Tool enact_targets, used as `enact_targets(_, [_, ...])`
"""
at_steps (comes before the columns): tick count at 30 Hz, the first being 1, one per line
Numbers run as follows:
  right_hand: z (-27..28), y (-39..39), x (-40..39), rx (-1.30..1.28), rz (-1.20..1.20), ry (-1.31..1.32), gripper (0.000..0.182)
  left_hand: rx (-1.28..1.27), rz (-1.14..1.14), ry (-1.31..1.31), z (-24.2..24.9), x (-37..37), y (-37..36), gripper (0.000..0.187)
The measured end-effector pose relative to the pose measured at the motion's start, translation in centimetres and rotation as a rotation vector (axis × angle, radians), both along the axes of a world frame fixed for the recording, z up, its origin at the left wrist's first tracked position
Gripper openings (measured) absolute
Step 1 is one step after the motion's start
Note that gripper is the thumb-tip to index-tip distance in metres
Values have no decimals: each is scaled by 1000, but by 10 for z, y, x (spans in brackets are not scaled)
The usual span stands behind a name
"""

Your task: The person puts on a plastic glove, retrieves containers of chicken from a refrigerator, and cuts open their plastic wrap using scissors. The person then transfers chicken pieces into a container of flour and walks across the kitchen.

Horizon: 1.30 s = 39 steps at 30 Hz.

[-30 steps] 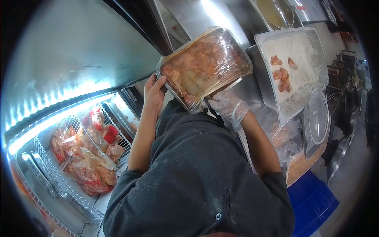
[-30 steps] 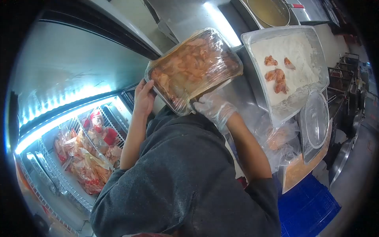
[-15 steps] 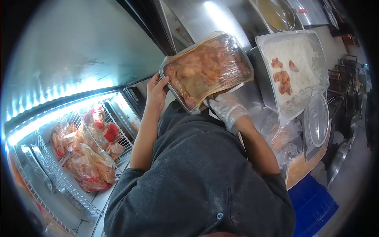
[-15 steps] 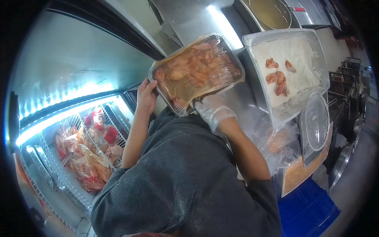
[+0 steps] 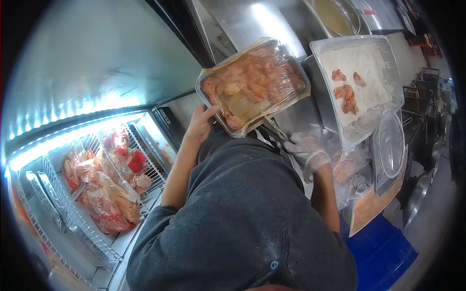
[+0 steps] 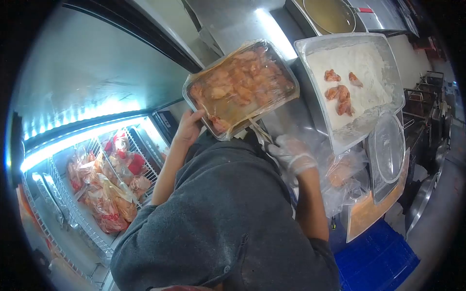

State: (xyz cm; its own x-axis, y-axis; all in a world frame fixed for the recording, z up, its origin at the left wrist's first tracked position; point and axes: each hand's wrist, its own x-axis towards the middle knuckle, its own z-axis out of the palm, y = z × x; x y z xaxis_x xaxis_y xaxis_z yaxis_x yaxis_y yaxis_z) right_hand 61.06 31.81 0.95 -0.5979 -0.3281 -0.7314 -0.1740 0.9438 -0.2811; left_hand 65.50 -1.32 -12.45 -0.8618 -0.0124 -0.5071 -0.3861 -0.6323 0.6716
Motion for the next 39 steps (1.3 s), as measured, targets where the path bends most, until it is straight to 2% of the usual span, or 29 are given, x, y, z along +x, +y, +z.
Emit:
enact_targets(4, [28,28,10,-75,31,-78,53,-146,116,31,-12,-1,8,38])
enact_targets(6, [20,50,26,-259,-255,-69,45,-142,209,34,-4,0,11,34])
enact_targets(8, [26,57,34,-296,-301,-11,42,-138,316,40,3,4,7,30])
enact_targets(10, [24,61,38,-335,-340,37,39,-230,293,40,7,18,-11,25])
enact_targets(12, [1,61,42,-381,-646,22,36,-263,374,86,18,38,-18,20])
enact_targets(13, [-11,59,42,-412,-744,41,21,-238,383,57,22,56,-27,18])
enact_targets(14, [-17,60,40,-436,-696,32,21,-217,402,31,27,76,-36,17])
enact_targets(15, [-21,59,34,-296,-643,126,22,-272,505,-79,11,99,-44,20])
enact_targets(16, [-27,56,28,-174,-576,225,22,-305,583,-66,23,124,-45,20])
enact_targets(18, [-50,63,8,-40,-174,417,25,-207,696,-267,51,167,-31,32])
enact_targets(19, [-75,75,1,-165,-184,440,27,-222,751,-187,58,193,-23,34])
enact_targets(21, [-104,73,-14,-253,-208,402,34,-229,878,-56,75,230,-4,38])
enact_targets(22, [-105,66,-24,-199,-215,351,41,-207,954,-12,92,243,10,40])
enact_targets(24, [-97,47,-27,-396,-471,69,42,-199,1073,43,123,266,35,42])
enact_targets(26, [-105,35,-38,-340,-310,143,42,-165,1191,139,136,294,52,51])
enact_targets(27, [-107,30,-42,-266,-208,223,42,-197,1268,248,166,287,63,52])
enact_targets(32, [-98,-6,-35,-369,-159,200,39,-244,1402,435,211,292,80,52])
enact_targets(33, [-94,-15,-34,-441,-174,79,37,-235,1470,420,218,287,78,51])
enact_targets(34, [-87,-26,-31,-511,-191,-42,36,-222,1533,408,227,280,76,51])
enact_targets(35, [-49,-45,-17,-458,-176,-55,34,-221,1536,497,244,271,78,48])
enact_targets(38, [-30,-68,-11,-458,-122,-55,36,-255,1641,559,264,254,80,46])
enact_targets(39, [-30,-74,-11,-412,-85,25,40,-254,1642,617,266,252,80,43])
